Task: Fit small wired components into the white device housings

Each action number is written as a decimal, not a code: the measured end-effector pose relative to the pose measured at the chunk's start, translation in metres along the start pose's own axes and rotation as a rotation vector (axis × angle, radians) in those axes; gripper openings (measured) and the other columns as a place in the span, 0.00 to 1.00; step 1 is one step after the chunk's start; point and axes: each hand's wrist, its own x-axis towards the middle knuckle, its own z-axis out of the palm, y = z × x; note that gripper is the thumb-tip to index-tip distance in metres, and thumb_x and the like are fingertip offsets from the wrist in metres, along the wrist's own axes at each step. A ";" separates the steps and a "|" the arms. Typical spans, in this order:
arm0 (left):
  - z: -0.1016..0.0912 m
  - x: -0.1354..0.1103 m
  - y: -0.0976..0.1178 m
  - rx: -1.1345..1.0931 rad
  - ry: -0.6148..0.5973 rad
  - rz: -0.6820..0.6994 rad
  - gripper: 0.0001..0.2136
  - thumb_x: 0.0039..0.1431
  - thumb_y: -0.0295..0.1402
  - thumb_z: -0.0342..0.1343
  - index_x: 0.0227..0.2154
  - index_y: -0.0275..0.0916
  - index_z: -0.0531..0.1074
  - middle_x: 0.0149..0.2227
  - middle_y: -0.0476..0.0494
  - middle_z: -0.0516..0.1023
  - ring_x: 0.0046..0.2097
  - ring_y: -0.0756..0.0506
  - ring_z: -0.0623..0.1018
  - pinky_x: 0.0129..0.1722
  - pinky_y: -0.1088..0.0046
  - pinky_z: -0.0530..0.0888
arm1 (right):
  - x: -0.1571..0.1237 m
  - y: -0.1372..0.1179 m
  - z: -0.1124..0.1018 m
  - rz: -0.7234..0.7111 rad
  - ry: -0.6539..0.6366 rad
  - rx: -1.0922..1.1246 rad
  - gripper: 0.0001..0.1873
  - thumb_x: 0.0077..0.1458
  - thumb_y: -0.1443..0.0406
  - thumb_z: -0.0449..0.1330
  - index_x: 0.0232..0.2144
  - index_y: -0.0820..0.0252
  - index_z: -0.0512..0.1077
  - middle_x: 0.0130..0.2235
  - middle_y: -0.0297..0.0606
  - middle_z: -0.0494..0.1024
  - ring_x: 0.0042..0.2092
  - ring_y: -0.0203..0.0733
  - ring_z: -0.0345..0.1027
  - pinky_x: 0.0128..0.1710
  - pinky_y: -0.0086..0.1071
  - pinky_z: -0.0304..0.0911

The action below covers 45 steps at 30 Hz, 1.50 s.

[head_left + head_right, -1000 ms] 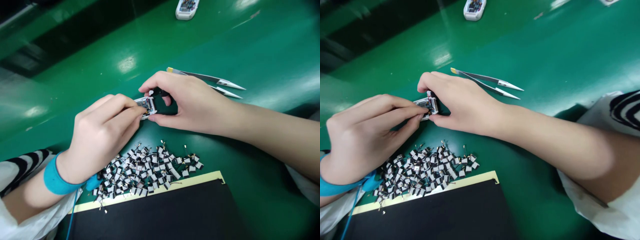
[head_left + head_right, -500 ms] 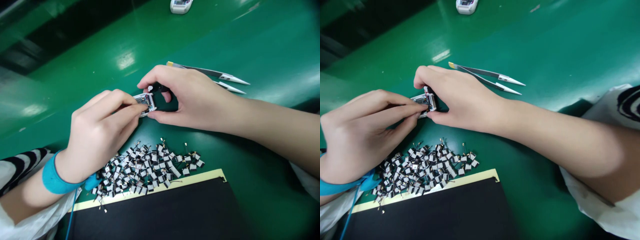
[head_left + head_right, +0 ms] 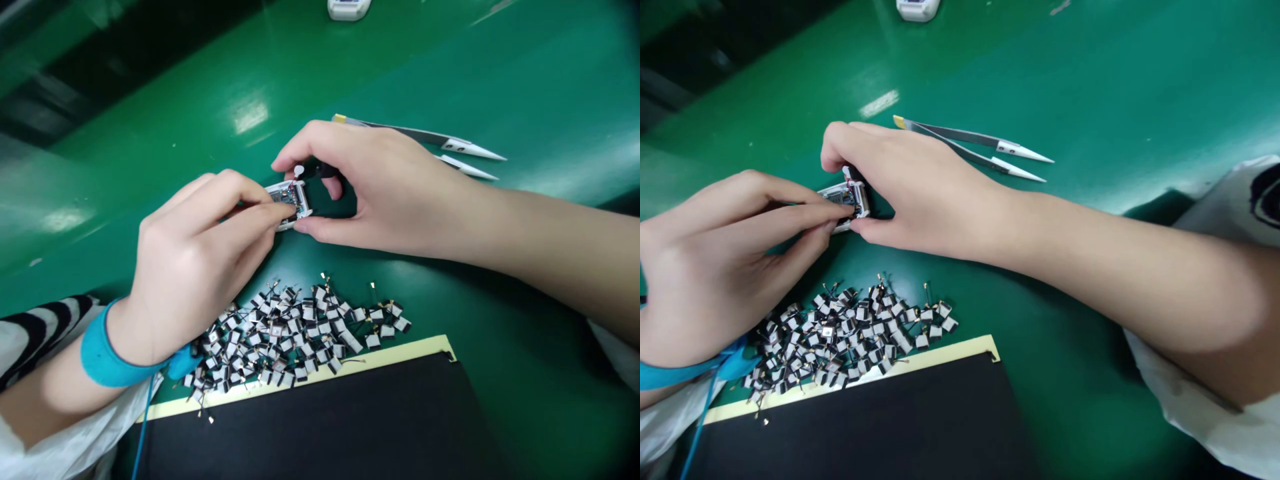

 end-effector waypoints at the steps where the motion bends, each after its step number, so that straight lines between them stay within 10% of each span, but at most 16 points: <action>1: 0.000 0.000 0.000 -0.006 0.004 0.002 0.07 0.57 0.28 0.49 0.36 0.39 0.71 0.33 0.48 0.71 0.33 0.50 0.70 0.31 0.75 0.67 | 0.000 0.000 0.000 0.000 -0.004 -0.006 0.18 0.44 0.64 0.60 0.39 0.59 0.61 0.36 0.28 0.68 0.38 0.34 0.65 0.38 0.28 0.61; 19: 0.003 0.001 -0.003 -0.012 0.041 0.012 0.05 0.55 0.27 0.52 0.34 0.40 0.71 0.33 0.52 0.71 0.34 0.53 0.71 0.33 0.77 0.70 | -0.002 -0.001 -0.002 0.038 0.005 0.040 0.16 0.46 0.61 0.59 0.38 0.57 0.61 0.37 0.28 0.68 0.36 0.33 0.65 0.36 0.27 0.61; 25: 0.000 0.000 -0.003 -0.035 -0.009 -0.008 0.06 0.56 0.28 0.51 0.36 0.40 0.70 0.34 0.50 0.71 0.35 0.51 0.70 0.34 0.75 0.69 | -0.006 -0.003 -0.012 0.070 0.151 0.151 0.10 0.58 0.66 0.44 0.34 0.60 0.64 0.35 0.35 0.69 0.39 0.32 0.62 0.41 0.27 0.59; 38: 0.004 -0.003 -0.004 -0.043 0.045 0.006 0.07 0.57 0.29 0.48 0.34 0.41 0.71 0.32 0.49 0.71 0.34 0.50 0.70 0.31 0.76 0.68 | -0.008 -0.002 -0.009 -0.013 0.325 0.084 0.11 0.51 0.65 0.55 0.39 0.57 0.71 0.24 0.33 0.69 0.30 0.33 0.63 0.30 0.27 0.62; 45: 0.004 -0.001 -0.004 -0.059 0.023 -0.018 0.09 0.58 0.30 0.46 0.31 0.40 0.71 0.31 0.49 0.70 0.33 0.49 0.70 0.31 0.75 0.67 | -0.011 -0.012 -0.005 0.089 0.478 0.358 0.06 0.41 0.69 0.64 0.24 0.60 0.69 0.28 0.31 0.74 0.33 0.36 0.70 0.32 0.28 0.68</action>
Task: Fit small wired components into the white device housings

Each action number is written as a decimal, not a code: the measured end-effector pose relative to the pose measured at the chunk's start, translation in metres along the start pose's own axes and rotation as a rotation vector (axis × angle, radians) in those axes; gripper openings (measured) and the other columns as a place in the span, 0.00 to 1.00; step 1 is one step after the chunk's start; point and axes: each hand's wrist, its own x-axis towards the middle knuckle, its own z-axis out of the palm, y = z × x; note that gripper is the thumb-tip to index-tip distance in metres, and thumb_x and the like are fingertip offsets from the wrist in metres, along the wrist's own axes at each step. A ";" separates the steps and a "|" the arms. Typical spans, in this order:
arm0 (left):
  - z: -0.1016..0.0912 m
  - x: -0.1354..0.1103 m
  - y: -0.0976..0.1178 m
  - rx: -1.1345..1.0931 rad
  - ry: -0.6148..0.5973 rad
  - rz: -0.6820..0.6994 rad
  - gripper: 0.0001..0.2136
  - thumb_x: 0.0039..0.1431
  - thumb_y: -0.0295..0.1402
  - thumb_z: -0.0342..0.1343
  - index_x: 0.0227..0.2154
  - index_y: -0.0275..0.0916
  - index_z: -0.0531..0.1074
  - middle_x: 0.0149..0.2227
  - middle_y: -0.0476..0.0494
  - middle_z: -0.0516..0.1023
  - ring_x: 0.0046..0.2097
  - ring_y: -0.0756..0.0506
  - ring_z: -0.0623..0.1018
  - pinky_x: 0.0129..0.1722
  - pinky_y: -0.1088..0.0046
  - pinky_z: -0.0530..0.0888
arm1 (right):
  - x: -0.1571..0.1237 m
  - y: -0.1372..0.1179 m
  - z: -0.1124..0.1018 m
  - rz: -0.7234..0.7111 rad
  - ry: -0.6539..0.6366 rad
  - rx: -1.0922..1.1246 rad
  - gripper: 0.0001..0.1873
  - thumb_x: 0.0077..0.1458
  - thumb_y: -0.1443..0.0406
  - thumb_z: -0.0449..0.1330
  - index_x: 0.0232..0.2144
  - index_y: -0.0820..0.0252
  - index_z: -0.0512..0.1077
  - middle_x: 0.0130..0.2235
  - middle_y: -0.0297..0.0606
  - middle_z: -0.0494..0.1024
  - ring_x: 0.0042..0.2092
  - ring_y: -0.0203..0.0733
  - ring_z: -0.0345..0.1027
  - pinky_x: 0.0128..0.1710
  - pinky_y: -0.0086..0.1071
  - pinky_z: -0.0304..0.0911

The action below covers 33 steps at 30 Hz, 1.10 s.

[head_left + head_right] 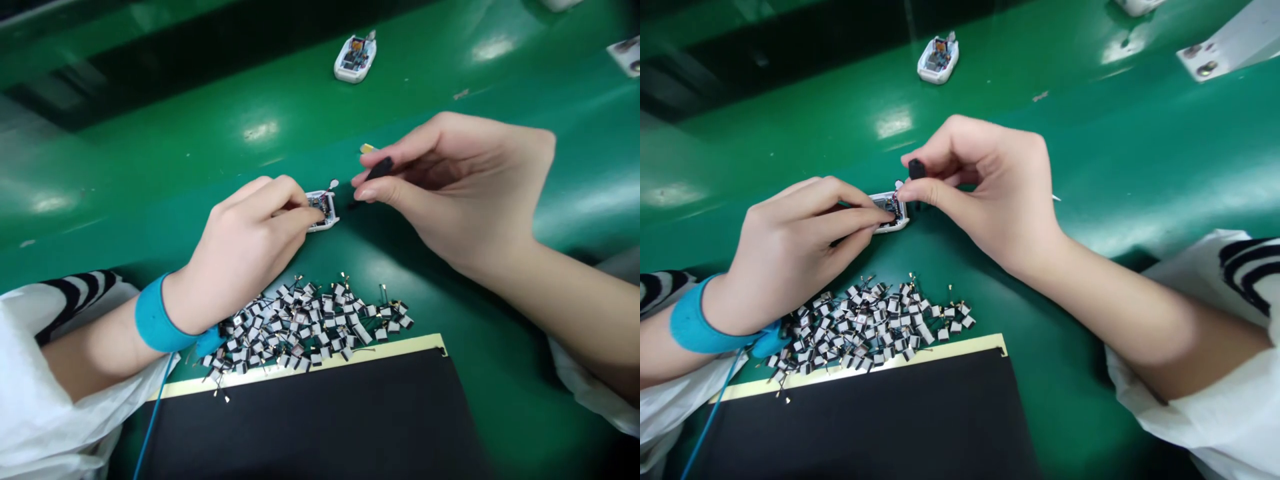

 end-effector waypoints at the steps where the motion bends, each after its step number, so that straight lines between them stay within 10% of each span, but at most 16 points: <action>1: 0.000 0.000 0.000 0.001 -0.004 0.000 0.09 0.58 0.30 0.45 0.31 0.40 0.71 0.32 0.49 0.70 0.33 0.50 0.70 0.31 0.75 0.67 | -0.001 -0.002 0.001 0.005 -0.001 0.012 0.05 0.42 0.69 0.63 0.23 0.60 0.68 0.28 0.30 0.74 0.34 0.36 0.70 0.35 0.29 0.69; 21: 0.001 -0.001 -0.001 0.054 0.012 0.033 0.10 0.58 0.29 0.45 0.26 0.38 0.69 0.31 0.48 0.69 0.31 0.50 0.68 0.29 0.75 0.65 | -0.002 -0.012 0.007 -0.262 -0.085 -0.395 0.03 0.49 0.66 0.57 0.24 0.55 0.67 0.26 0.27 0.74 0.30 0.36 0.69 0.36 0.33 0.66; 33: 0.002 0.000 -0.003 0.024 0.018 0.047 0.09 0.58 0.28 0.45 0.27 0.38 0.69 0.31 0.48 0.69 0.31 0.50 0.68 0.30 0.75 0.66 | -0.003 -0.011 0.014 -0.162 -0.058 -0.421 0.09 0.50 0.63 0.55 0.21 0.56 0.62 0.24 0.29 0.70 0.29 0.36 0.67 0.33 0.33 0.65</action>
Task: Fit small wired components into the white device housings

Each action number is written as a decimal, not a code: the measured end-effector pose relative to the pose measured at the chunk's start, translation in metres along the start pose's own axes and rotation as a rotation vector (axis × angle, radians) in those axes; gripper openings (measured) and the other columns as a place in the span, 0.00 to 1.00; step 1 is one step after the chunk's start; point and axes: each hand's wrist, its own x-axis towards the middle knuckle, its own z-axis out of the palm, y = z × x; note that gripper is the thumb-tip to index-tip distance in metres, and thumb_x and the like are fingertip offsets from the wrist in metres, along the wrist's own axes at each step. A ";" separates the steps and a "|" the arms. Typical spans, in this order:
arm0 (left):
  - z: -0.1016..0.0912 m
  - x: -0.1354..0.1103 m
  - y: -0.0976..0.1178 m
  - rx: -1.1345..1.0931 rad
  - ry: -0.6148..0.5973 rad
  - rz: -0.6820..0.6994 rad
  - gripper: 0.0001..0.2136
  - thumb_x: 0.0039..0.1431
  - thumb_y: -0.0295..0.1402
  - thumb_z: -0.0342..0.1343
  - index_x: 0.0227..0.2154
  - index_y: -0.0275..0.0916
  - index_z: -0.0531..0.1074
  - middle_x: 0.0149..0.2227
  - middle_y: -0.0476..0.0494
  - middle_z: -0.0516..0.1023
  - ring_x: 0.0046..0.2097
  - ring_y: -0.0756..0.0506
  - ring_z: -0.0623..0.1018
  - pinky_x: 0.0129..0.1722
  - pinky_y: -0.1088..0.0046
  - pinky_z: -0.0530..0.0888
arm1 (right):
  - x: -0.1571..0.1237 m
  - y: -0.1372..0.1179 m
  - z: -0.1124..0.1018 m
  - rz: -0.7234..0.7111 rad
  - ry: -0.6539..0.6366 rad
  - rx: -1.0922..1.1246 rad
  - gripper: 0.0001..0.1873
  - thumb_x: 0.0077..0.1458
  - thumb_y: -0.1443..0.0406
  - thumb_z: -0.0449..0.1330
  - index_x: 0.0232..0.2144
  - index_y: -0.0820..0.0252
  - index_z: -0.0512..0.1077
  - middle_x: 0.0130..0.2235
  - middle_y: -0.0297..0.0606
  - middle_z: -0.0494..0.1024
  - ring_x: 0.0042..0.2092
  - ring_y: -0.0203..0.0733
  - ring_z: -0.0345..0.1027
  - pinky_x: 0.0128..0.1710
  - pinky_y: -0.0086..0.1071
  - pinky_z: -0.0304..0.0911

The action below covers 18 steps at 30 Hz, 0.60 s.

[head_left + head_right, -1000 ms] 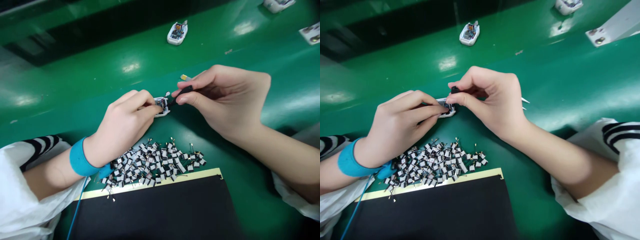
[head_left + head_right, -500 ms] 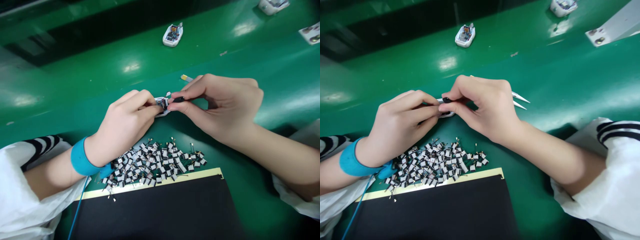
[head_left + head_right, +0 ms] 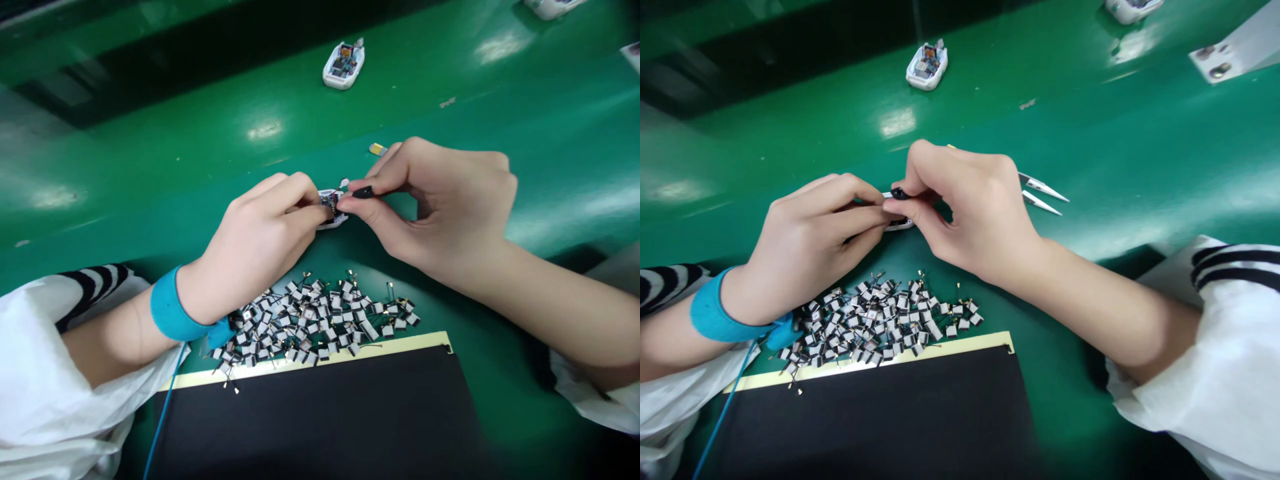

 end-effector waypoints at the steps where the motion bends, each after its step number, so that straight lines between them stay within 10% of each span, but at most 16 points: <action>1: 0.000 0.000 0.000 -0.007 -0.003 -0.001 0.09 0.58 0.28 0.45 0.27 0.39 0.69 0.31 0.48 0.68 0.32 0.50 0.68 0.30 0.75 0.66 | 0.000 0.000 0.001 0.009 -0.005 0.007 0.09 0.50 0.63 0.55 0.21 0.56 0.61 0.24 0.29 0.70 0.29 0.36 0.66 0.33 0.33 0.65; 18: -0.009 0.001 0.001 -0.111 -0.103 -0.067 0.10 0.59 0.32 0.44 0.36 0.36 0.69 0.36 0.44 0.69 0.38 0.47 0.70 0.38 0.70 0.69 | 0.009 0.012 0.004 0.014 0.052 0.348 0.06 0.53 0.69 0.52 0.27 0.58 0.57 0.27 0.30 0.63 0.29 0.31 0.64 0.29 0.28 0.62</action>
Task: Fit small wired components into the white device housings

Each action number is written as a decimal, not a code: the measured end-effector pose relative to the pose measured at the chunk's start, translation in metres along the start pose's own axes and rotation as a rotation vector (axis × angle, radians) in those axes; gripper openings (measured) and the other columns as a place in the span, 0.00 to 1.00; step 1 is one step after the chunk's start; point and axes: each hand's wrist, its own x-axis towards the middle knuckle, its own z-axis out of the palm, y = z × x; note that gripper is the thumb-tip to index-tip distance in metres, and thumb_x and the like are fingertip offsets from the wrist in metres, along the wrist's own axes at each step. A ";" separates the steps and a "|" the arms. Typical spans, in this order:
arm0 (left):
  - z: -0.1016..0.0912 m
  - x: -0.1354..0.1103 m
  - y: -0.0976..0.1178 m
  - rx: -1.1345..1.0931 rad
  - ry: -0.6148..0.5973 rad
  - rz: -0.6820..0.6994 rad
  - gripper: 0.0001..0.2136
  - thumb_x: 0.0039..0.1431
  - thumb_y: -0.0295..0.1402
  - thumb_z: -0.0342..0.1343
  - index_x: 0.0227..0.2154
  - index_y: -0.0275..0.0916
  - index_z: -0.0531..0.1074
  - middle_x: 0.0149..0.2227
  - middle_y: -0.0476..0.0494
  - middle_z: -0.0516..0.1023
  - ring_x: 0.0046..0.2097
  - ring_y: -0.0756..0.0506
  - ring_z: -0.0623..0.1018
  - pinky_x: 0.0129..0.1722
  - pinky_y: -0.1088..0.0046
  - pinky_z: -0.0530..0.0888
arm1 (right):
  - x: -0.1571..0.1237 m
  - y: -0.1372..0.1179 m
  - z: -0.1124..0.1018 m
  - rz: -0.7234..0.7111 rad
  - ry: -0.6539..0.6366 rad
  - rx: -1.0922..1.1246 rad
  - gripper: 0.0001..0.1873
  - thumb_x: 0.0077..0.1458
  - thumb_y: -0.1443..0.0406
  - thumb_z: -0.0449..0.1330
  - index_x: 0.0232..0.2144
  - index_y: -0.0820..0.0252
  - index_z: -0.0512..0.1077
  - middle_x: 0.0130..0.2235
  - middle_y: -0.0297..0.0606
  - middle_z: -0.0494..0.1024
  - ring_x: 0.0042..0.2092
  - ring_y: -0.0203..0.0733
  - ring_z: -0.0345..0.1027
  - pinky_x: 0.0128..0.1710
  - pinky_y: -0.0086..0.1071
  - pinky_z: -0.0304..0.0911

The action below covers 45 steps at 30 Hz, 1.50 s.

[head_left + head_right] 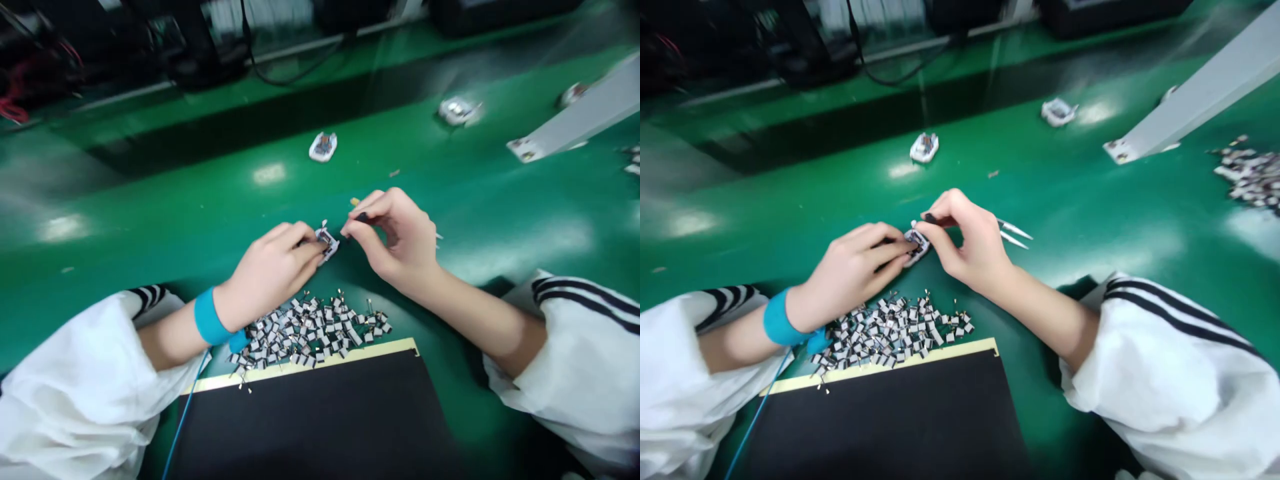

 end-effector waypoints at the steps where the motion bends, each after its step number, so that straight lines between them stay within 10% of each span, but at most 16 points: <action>1: -0.002 0.000 0.002 -0.026 -0.019 -0.029 0.11 0.59 0.32 0.44 0.41 0.35 0.67 0.37 0.44 0.70 0.38 0.47 0.70 0.37 0.70 0.69 | -0.001 0.000 -0.004 0.039 -0.006 0.011 0.04 0.54 0.69 0.50 0.28 0.58 0.57 0.27 0.31 0.63 0.28 0.31 0.63 0.29 0.28 0.61; 7: -0.003 0.000 0.001 -0.402 0.022 -0.180 0.25 0.52 0.22 0.45 0.54 0.38 0.51 0.42 0.46 0.68 0.29 0.53 0.68 0.33 0.74 0.70 | -0.011 -0.007 -0.016 0.096 -0.317 -0.296 0.01 0.54 0.68 0.51 0.30 0.61 0.61 0.28 0.34 0.65 0.30 0.33 0.59 0.29 0.29 0.58; 12: 0.004 0.002 -0.019 -0.534 -0.077 -0.025 0.35 0.45 0.20 0.50 0.57 0.41 0.43 0.51 0.43 0.62 0.51 0.45 0.62 0.49 0.66 0.64 | -0.013 -0.010 -0.007 0.021 -0.429 -0.406 0.07 0.52 0.64 0.54 0.32 0.63 0.66 0.29 0.37 0.69 0.32 0.36 0.60 0.33 0.31 0.59; 19: 0.009 0.001 -0.029 -0.565 -0.132 0.086 0.31 0.51 0.30 0.55 0.56 0.38 0.47 0.48 0.41 0.66 0.46 0.44 0.65 0.46 0.67 0.65 | -0.009 -0.016 -0.008 -0.184 -0.533 -0.614 0.10 0.55 0.63 0.51 0.31 0.61 0.69 0.33 0.39 0.68 0.34 0.37 0.57 0.35 0.32 0.60; 45: 0.021 0.001 -0.027 -0.893 0.045 -0.089 0.34 0.41 0.24 0.61 0.53 0.36 0.52 0.37 0.45 0.71 0.35 0.51 0.72 0.37 0.75 0.72 | 0.010 -0.017 0.013 -0.346 -0.401 -0.812 0.12 0.54 0.68 0.48 0.22 0.62 0.66 0.26 0.38 0.69 0.29 0.38 0.56 0.33 0.33 0.56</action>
